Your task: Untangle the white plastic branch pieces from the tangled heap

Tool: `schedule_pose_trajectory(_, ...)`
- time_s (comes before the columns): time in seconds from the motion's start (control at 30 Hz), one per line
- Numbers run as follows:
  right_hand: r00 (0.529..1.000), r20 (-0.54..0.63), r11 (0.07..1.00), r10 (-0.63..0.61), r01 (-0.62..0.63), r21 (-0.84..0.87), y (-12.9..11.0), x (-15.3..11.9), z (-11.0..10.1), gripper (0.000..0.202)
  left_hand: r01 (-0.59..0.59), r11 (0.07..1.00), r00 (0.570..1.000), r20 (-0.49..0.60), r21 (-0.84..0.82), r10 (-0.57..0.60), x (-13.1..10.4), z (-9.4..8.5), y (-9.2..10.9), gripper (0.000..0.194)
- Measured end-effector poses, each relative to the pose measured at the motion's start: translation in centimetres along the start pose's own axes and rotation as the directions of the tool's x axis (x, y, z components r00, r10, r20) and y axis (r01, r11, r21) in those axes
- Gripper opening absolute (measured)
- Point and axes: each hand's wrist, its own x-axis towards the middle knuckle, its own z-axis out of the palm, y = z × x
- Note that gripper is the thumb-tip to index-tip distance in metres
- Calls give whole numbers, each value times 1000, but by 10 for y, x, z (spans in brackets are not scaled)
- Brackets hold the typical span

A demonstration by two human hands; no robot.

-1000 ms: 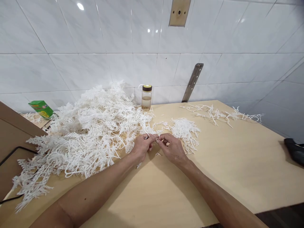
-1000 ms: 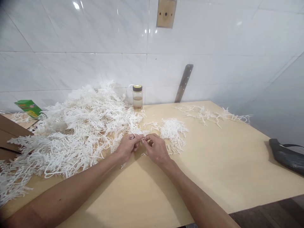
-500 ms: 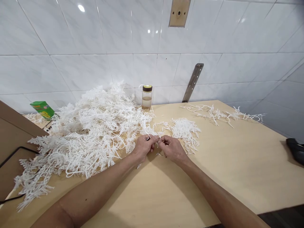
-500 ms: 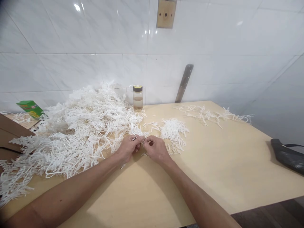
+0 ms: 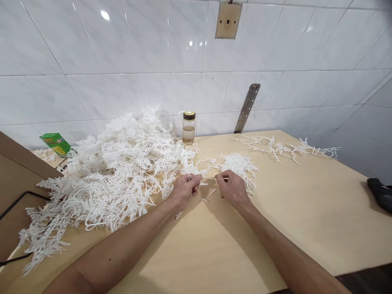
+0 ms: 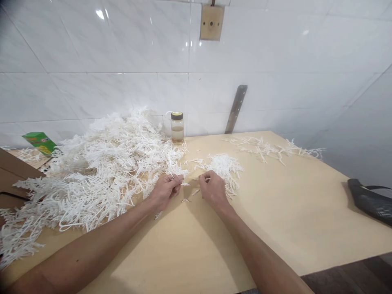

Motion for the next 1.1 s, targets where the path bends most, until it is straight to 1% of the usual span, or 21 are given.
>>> schedule_pose_trajectory(0.1, 996, -74, 993, -58, 49, -111, 3, 6, -12, 19, 10, 999, 1000, -16, -33, -10, 1, 1, 2, 45)
schedule_pose_trajectory(0.17, 985, -93, 981, -146, 132, -141, 1, 5, -14, 22, 8, 999, 1000, -29, -45, -10, 2, 1, 2, 44)
schedule_pose_trajectory(0.2, 979, -66, 975, -192, 183, -126, 0, 3, -13, 25, 9, 999, 999, -35, -46, -11, 2, 1, 2, 43)
schedule_pose_trajectory(0.27, 966, 47, 966, -255, 257, -28, -5, -4, -7, 30, 13, 1000, 999, -44, -26, -15, 3, 1, 2, 43)
schedule_pose_trajectory(0.3, 954, 128, 963, -270, 267, 37, -7, -7, -3, 31, 15, 1000, 999, -44, -9, -15, 3, 0, 2, 43)
schedule_pose_trajectory(0.37, 933, 223, 957, -283, 261, 126, -9, -14, 6, 31, 14, 1000, 999, -31, 24, -14, 2, -1, 1, 42)
schedule_pose_trajectory(0.4, 927, 237, 953, -292, 262, 150, -10, -16, 9, 31, 12, 999, 1000, -23, 32, -11, 2, -1, 0, 42)
schedule_pose_trajectory(0.47, 922, 217, 944, -320, 291, 157, -9, -19, 13, 29, 6, 1000, 1000, -20, 29, -6, 2, -1, -1, 42)
schedule_pose_trajectory(0.53, 908, 184, 925, -377, 359, 123, -9, -21, 15, 27, 5, 1000, 999, -34, 28, -4, 1, -1, -2, 43)
schedule_pose_trajectory(0.6, 868, 178, 886, -463, 457, 77, -11, -24, 15, 23, 4, 999, 999, -43, 34, -3, 2, -1, -3, 43)
schedule_pose_trajectory(0.63, 837, 203, 860, -508, 506, 68, -12, -26, 15, 22, 4, 1000, 999, -46, 31, -2, 3, -1, -4, 43)
schedule_pose_trajectory(0.7, 750, 303, 801, -588, 592, 91, -16, -32, 16, 19, 3, 1000, 998, -64, 6, -2, 6, -2, -5, 44)
schedule_pose_trajectory(0.77, 661, 403, 757, -632, 637, 143, -20, -37, 16, 17, 8, 1000, 996, -87, -15, -9, 8, -4, -5, 45)
schedule_pose_trajectory(0.8, 638, 424, 747, -643, 644, 164, -21, -38, 15, 16, 7, 1000, 996, -90, -11, -8, 9, -5, -5, 44)
schedule_pose_trajectory(0.83, 646, 415, 753, -641, 633, 177, -22, -38, 13, 16, 3, 1000, 996, -84, 3, -3, 9, -6, -4, 43)
schedule_pose_trajectory(0.87, 676, 382, 769, -630, 611, 186, -22, -37, 10, 15, -2, 1000, 997, -73, 22, 3, 9, -6, -4, 42)
schedule_pose_trajectory(0.93, 770, 282, 820, -573, 538, 196, -19, -29, 1, 16, -9, 999, 999, -49, 47, 11, 7, -5, -3, 41)
schedule_pose_trajectory(1.0, 870, 128, 875, -476, 454, 168, -14, -17, -10, 19, -8, 999, 1000, -30, 39, 9, 6, -4, -1, 39)
schedule_pose_trajectory(1.03, 907, 33, 902, -420, 413, 123, -11, -11, -15, 19, -2, 999, 1000, -18, 33, 2, 5, -3, 0, 39)
schedule_pose_trajectory(1.07, 931, -43, 929, -363, 365, 65, -7, -5, -20, 18, 3, 1000, 1000, -4, 30, -3, 4, -3, 1, 38)
schedule_pose_trajectory(1.1, 947, -89, 950, -309, 311, 10, -4, 1, -24, 16, 7, 999, 1000, 8, 32, -7, 4, -2, 2, 38)
